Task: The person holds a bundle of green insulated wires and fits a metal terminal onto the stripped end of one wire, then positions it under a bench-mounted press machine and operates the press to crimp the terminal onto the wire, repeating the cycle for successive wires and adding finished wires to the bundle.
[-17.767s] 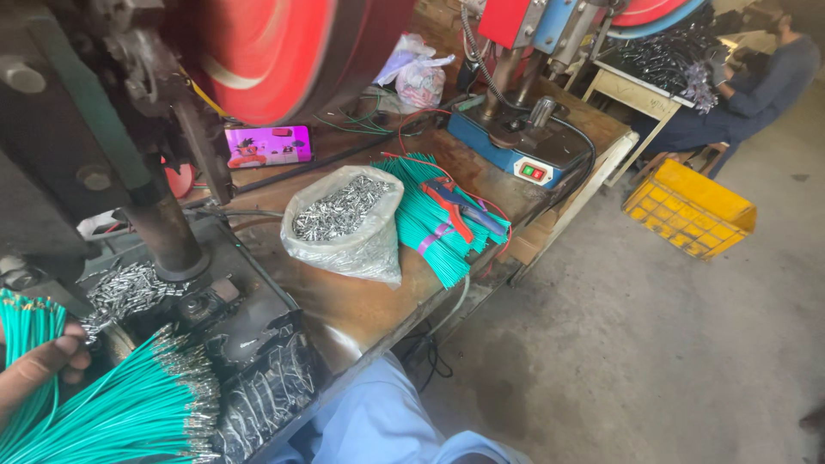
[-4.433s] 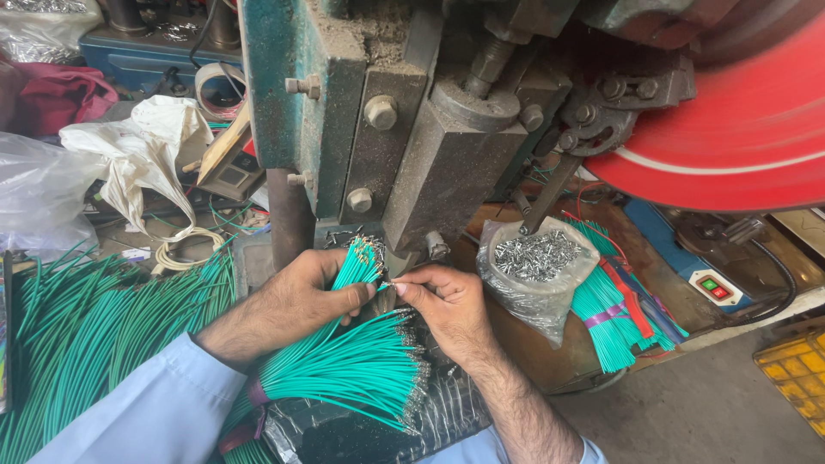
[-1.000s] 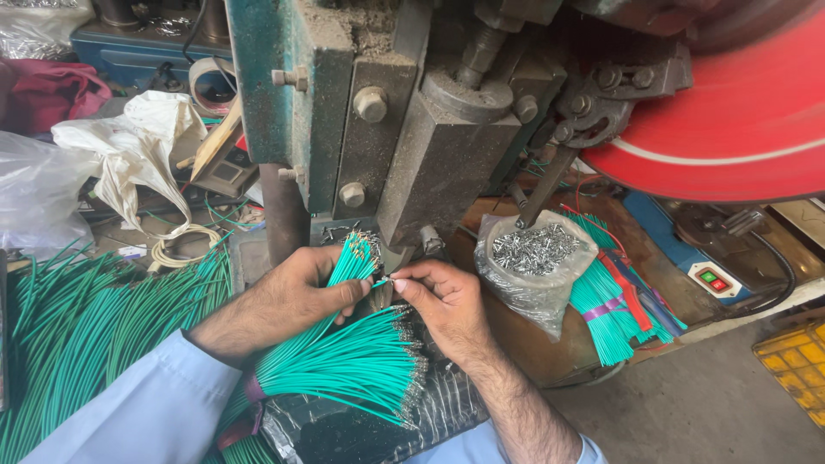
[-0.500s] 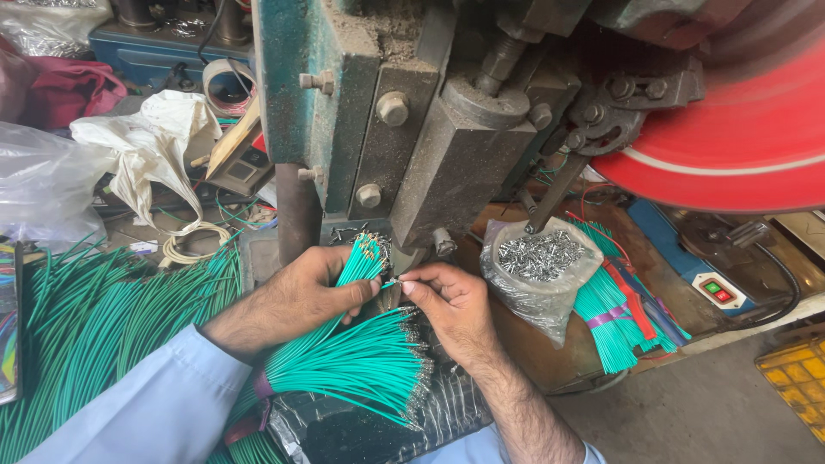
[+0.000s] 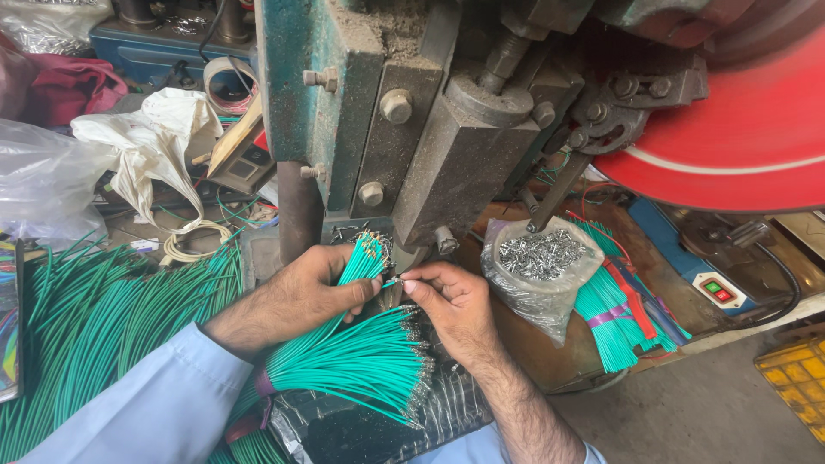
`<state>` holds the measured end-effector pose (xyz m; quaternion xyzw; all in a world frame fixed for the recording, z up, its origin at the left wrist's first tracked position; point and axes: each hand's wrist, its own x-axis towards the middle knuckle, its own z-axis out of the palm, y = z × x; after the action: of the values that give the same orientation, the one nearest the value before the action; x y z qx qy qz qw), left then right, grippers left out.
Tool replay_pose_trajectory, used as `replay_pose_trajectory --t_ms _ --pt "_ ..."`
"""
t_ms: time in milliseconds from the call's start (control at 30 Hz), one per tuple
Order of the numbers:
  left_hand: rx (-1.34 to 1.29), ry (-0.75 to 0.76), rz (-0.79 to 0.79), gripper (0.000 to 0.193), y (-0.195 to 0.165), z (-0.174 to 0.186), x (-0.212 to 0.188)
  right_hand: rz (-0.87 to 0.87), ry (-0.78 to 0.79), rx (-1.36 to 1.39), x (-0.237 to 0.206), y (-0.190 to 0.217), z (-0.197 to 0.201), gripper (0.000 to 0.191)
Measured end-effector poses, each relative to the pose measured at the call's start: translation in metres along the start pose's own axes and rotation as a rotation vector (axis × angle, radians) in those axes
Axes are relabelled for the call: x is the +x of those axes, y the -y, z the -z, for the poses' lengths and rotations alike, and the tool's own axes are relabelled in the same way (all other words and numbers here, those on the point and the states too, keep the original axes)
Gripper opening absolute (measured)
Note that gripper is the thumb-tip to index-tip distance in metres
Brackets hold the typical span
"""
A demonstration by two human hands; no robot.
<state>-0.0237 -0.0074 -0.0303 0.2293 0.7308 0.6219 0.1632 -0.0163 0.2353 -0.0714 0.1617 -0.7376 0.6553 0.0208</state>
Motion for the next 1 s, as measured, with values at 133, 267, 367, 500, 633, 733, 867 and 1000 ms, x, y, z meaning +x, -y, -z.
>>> replay_pose_trajectory --t_ms 133,267,367,500,633,733,867,1000 --pt "0.005 -0.006 0.010 0.016 0.001 0.000 0.000 -0.001 -0.004 -0.011 0.000 0.000 0.000 0.016" --pt "-0.010 0.000 -0.005 0.016 0.001 -0.001 0.000 0.015 0.004 -0.008 0.000 0.002 -0.001 0.016" --pt "0.000 0.004 -0.048 0.017 0.001 -0.001 0.001 0.033 -0.006 -0.016 0.000 0.001 -0.001 0.015" --pt "0.031 0.017 -0.102 0.018 0.007 -0.002 0.001 0.043 -0.012 -0.012 -0.006 -0.006 0.001 0.014" --pt "0.096 -0.004 -0.093 0.018 0.009 0.000 -0.003 0.055 -0.017 0.011 -0.005 -0.011 0.003 0.015" --pt "0.148 0.002 -0.138 0.019 0.006 0.001 -0.004 0.070 -0.020 -0.014 -0.002 -0.011 -0.001 0.013" --pt "0.087 0.019 -0.175 0.018 0.001 0.003 -0.006 0.072 -0.036 -0.041 0.001 -0.007 -0.002 0.013" --pt "-0.002 0.039 -0.165 0.016 0.001 0.003 -0.004 0.051 -0.049 -0.029 0.001 -0.007 0.000 0.013"
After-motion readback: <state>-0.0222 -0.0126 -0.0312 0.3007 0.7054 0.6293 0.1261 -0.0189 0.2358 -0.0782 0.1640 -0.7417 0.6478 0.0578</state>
